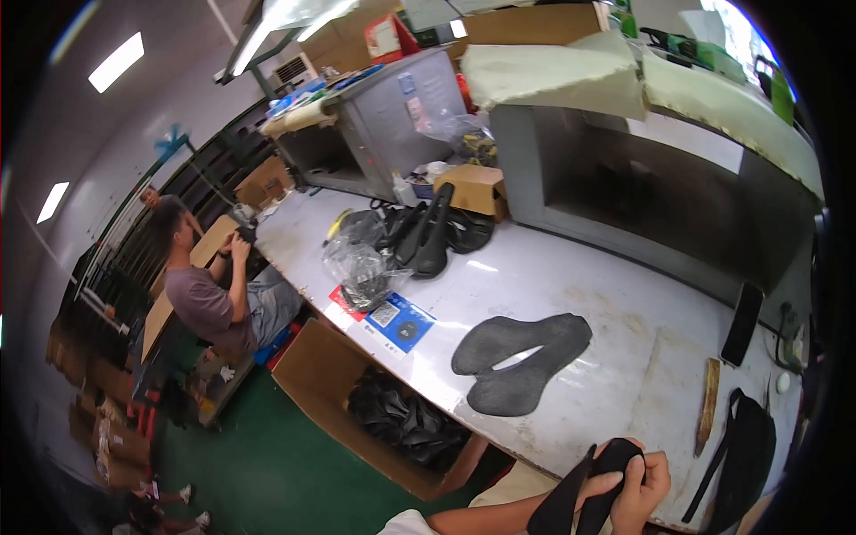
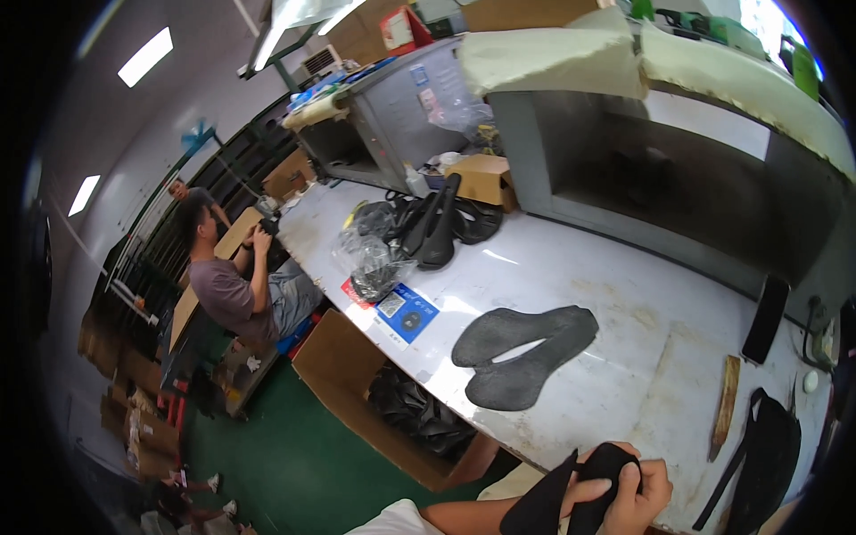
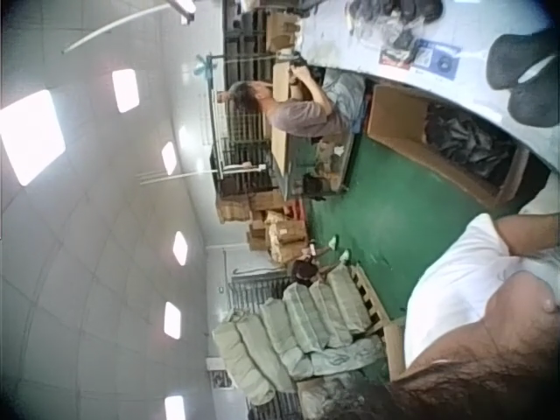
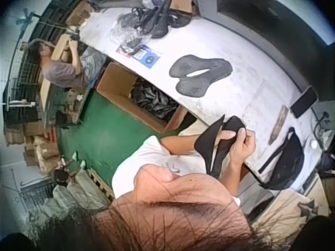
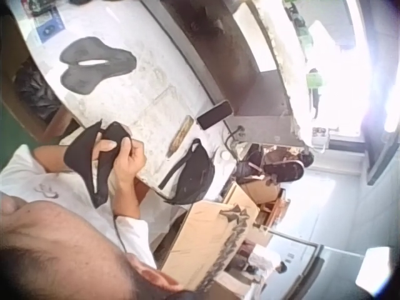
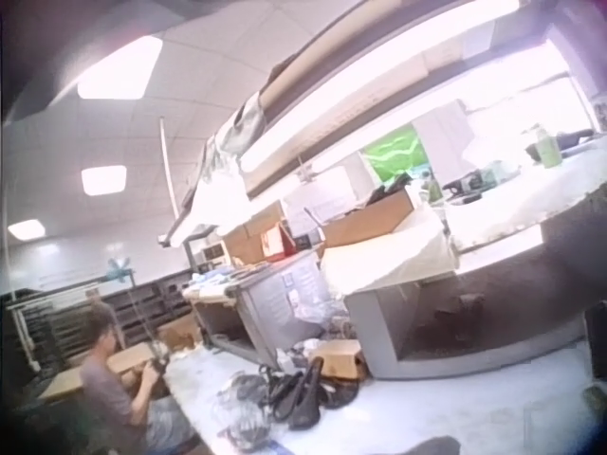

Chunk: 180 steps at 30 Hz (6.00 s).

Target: The person is shown assembling components for a bicycle saddle at a manufacturing workbench.

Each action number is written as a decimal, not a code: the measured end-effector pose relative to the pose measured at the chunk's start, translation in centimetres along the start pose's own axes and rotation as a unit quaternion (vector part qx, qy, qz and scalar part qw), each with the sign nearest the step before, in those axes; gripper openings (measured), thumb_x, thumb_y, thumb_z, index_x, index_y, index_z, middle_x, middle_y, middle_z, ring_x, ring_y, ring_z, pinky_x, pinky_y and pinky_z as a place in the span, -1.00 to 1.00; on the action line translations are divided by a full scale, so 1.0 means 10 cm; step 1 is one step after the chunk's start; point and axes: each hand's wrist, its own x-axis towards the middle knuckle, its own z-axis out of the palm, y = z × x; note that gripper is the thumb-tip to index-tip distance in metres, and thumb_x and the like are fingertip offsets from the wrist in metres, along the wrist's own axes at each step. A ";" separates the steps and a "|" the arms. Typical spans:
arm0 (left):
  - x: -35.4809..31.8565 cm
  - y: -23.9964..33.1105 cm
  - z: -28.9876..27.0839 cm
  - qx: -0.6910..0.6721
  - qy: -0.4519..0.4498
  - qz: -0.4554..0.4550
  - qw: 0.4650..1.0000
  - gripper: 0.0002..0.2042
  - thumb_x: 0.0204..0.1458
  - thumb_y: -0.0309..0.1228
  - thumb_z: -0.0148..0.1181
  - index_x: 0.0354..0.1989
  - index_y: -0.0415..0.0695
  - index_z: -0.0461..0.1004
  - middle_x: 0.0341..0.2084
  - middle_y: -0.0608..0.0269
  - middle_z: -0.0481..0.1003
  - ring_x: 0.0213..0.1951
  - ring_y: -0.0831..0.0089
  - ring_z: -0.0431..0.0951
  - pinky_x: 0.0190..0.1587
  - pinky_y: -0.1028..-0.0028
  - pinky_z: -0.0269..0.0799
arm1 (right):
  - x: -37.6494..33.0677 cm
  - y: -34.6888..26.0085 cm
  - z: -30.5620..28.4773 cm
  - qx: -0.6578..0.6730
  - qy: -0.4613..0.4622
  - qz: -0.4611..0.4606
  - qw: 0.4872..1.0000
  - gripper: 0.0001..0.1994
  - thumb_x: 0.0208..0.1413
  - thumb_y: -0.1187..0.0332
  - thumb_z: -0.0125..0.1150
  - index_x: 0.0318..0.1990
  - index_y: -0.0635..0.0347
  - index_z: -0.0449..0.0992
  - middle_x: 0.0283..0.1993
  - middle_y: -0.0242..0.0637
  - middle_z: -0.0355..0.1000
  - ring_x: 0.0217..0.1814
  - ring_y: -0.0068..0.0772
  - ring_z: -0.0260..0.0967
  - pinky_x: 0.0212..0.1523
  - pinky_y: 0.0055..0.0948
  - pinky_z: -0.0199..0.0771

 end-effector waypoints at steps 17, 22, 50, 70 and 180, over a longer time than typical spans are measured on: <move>0.02 0.31 0.13 0.538 0.046 -0.049 0.840 -0.53 0.15 0.02 -0.01 -0.19 -0.22 0.47 -0.47 0.26 0.49 -0.39 0.35 0.50 -0.28 0.39 0.41 | 0.38 -0.31 -0.36 0.009 -0.111 -0.027 0.993 -0.80 0.25 0.34 0.13 -0.39 0.26 0.48 -0.56 -0.54 0.31 -0.49 -0.78 0.16 -0.50 -0.60 0.19; 0.00 0.28 0.12 0.476 0.035 -0.045 0.878 -0.54 0.14 0.00 0.01 -0.20 -0.24 0.46 -0.46 0.26 0.49 -0.40 0.38 0.49 -0.29 0.41 0.41 | 0.24 -0.18 -0.22 0.353 -0.141 0.196 0.904 -0.77 0.30 0.32 0.06 -0.41 0.22 0.43 -0.48 -0.55 0.28 -0.41 -0.77 0.13 -0.38 -0.67 0.19; 0.03 0.25 -0.10 0.109 -0.175 -0.190 0.960 -0.50 -0.03 -0.47 0.25 0.11 -0.42 0.32 -0.13 0.09 0.50 -0.06 0.36 0.49 0.00 0.36 0.37 | 0.15 -0.06 -0.61 0.071 -0.222 -0.089 0.968 -0.85 0.12 0.40 0.26 -0.38 0.33 0.52 -0.60 -0.25 0.39 -0.60 -0.47 0.36 -0.56 -0.48 0.29; -0.18 0.31 0.18 0.353 0.069 0.016 0.933 -0.55 0.24 -0.35 -0.05 0.24 -0.24 0.05 -0.29 -0.02 0.54 -0.50 0.40 0.55 -0.61 0.56 0.45 | -0.10 0.12 -0.38 0.077 -0.112 0.111 0.984 -0.70 -0.10 0.43 0.49 -0.31 0.30 0.44 -0.51 -0.35 0.44 -0.52 -0.67 0.27 -0.50 -0.63 0.27; 3.08 1.70 -0.43 0.857 -0.099 0.431 0.265 -0.69 -0.20 -0.39 0.37 -0.33 -0.21 0.39 -0.09 -0.04 0.40 0.07 -0.08 0.35 0.16 -0.02 0.21 | -0.01 0.56 -0.85 0.085 0.093 0.023 0.992 -0.84 0.10 0.44 0.25 -0.46 0.29 0.45 -0.63 -0.36 0.37 -0.65 -0.66 0.22 -0.61 -0.58 0.20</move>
